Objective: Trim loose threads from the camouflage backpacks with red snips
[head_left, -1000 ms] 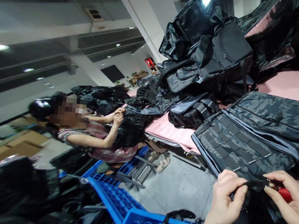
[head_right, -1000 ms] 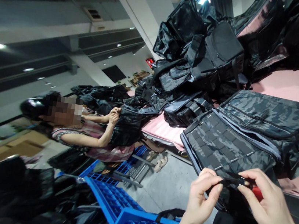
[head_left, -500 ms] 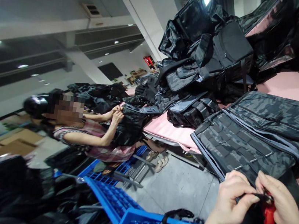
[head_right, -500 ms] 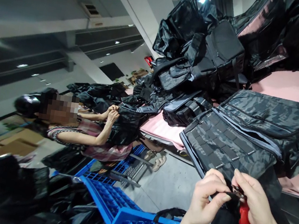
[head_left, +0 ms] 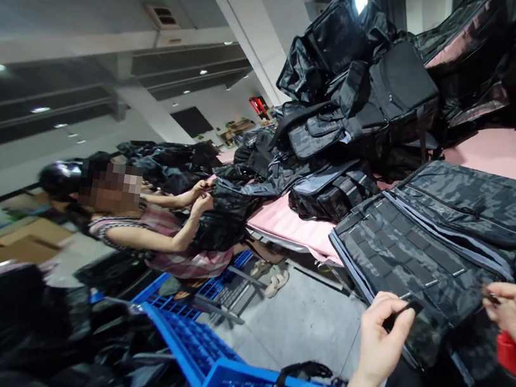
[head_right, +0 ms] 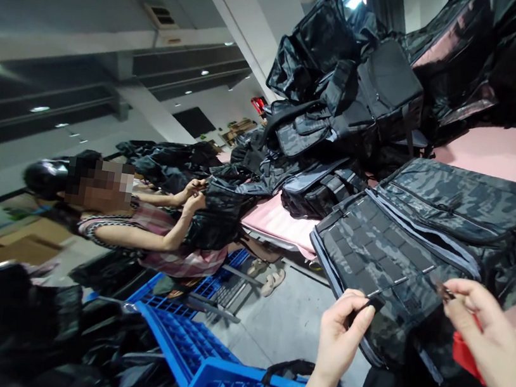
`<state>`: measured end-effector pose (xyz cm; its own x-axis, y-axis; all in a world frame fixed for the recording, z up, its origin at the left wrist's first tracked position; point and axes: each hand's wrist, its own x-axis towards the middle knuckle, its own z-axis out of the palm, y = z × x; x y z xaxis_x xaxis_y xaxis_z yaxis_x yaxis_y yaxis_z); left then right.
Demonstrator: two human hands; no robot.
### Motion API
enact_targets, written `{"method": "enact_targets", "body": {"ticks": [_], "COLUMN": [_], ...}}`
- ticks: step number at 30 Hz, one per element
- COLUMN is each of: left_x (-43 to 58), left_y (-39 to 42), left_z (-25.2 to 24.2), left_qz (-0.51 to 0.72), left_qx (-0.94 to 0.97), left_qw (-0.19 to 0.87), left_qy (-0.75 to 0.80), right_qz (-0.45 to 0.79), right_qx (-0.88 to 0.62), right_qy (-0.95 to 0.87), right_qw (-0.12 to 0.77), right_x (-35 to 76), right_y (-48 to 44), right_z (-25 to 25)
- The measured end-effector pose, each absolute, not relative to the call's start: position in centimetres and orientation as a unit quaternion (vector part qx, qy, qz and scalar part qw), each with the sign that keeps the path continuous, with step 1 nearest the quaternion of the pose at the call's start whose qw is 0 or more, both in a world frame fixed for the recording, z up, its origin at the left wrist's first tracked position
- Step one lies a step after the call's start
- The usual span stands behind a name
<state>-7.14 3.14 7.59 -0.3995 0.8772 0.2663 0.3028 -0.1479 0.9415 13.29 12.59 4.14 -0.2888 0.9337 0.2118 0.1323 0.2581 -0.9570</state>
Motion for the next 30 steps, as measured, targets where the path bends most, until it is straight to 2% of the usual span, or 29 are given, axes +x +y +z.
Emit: {"method": "enact_targets", "body": {"ticks": [5, 13, 19, 24, 30], "left_x": [-6.9, -6.3, -6.2, -6.3, -6.2], "left_y": [2.7, 2.7, 2.4, 2.4, 2.2], "left_z": [7.9, 7.7, 7.8, 7.7, 7.3], "left_qz": [0.577, 0.566, 0.564, 0.566, 0.572], "left_qx": [0.457, 0.471, 0.491, 0.487, 0.509], "left_qw": [0.261, 0.250, 0.235, 0.231, 0.173], "left_qy": [0.625, 0.629, 0.620, 0.624, 0.620], "right_qz": [0.414, 0.288, 0.243, 0.291, 0.478], "right_qx": [-0.411, -0.322, -0.305, -0.342, -0.382], "right_qy": [-0.713, -0.789, -0.805, -0.767, -0.665], "right_qw": [0.389, 0.436, 0.447, 0.459, 0.430], "right_x": [10.7, 9.2, 8.9, 9.6, 9.7], "right_y": [9.5, 9.0, 9.3, 9.0, 8.7], "right_z": [3.7, 4.7, 4.4, 4.1, 3.7]}}
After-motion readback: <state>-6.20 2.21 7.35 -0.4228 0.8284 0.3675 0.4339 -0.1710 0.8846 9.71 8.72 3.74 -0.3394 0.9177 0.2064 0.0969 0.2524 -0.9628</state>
